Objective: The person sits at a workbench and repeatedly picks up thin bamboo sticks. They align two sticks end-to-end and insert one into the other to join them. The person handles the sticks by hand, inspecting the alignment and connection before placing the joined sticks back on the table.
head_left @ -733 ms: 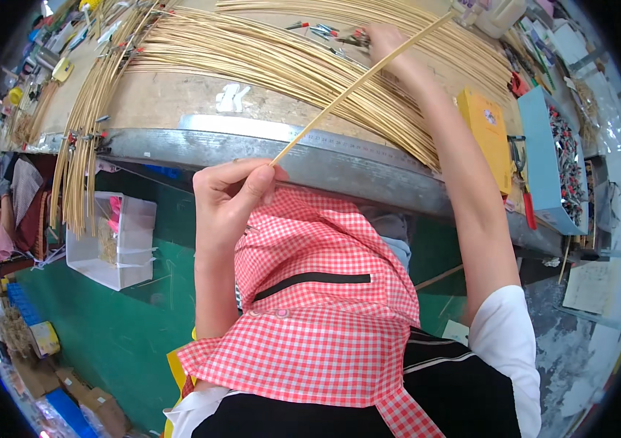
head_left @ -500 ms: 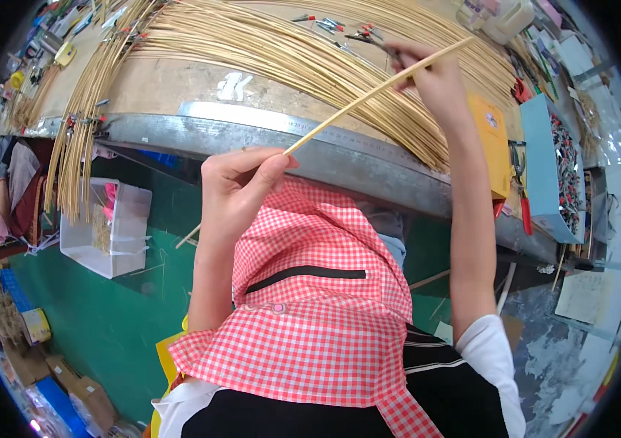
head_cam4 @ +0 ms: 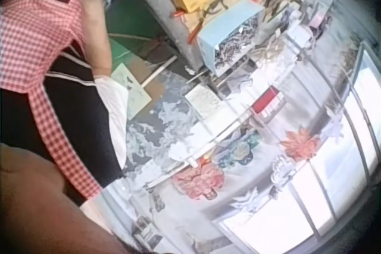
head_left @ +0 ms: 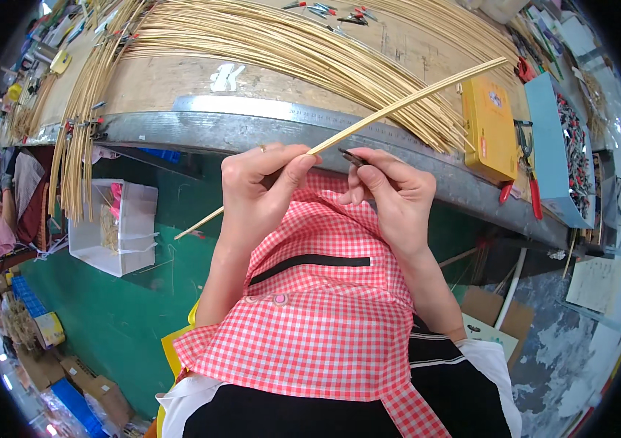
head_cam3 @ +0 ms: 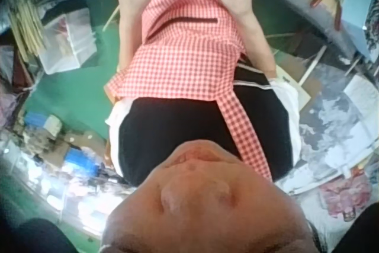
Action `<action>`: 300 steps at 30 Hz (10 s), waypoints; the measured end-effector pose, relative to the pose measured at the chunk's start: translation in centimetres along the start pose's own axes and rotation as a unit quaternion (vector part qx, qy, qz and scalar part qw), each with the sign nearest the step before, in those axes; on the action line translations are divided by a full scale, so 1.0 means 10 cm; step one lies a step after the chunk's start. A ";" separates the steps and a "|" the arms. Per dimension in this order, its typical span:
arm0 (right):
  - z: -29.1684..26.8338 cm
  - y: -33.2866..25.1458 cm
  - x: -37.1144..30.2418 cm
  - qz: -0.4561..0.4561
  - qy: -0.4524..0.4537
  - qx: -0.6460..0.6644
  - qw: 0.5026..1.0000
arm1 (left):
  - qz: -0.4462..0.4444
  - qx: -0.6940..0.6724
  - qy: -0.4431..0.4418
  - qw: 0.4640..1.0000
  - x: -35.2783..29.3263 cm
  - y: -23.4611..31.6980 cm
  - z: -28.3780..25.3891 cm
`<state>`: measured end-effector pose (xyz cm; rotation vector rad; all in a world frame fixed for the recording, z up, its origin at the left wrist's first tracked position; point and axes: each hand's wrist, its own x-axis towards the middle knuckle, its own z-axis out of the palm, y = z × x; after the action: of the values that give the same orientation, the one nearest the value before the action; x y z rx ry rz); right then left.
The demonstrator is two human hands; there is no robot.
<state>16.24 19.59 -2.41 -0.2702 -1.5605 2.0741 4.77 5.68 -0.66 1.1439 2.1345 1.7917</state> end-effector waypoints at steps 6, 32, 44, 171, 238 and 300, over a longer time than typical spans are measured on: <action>0.06 0.04 -0.02 -0.018 0.018 -0.004 1.000 | 0.013 -0.007 -0.013 1.000 -0.02 0.02 0.06; -0.97 -0.66 0.03 -0.156 0.188 0.053 0.968 | -0.058 0.072 -0.037 0.995 0.11 -0.18 -0.66; -2.49 -1.13 -0.26 -0.235 0.239 0.205 0.920 | -0.038 0.233 0.035 0.971 0.09 -0.27 -1.17; -0.10 -0.77 0.31 -0.167 -0.059 -0.475 0.862 | -0.060 -0.272 0.099 0.955 0.12 -0.14 -0.39; -0.46 -0.03 0.89 -0.230 -0.070 -0.719 0.652 | -0.114 -0.319 0.065 0.939 0.07 -0.46 -0.34; 0.06 -0.47 0.23 -0.111 -0.250 -0.392 0.878 | -0.042 -0.289 0.111 0.950 0.16 -0.05 -0.42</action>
<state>15.41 21.22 2.54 0.1882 -2.5661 1.2856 1.18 3.34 0.63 0.7203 1.5309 2.3631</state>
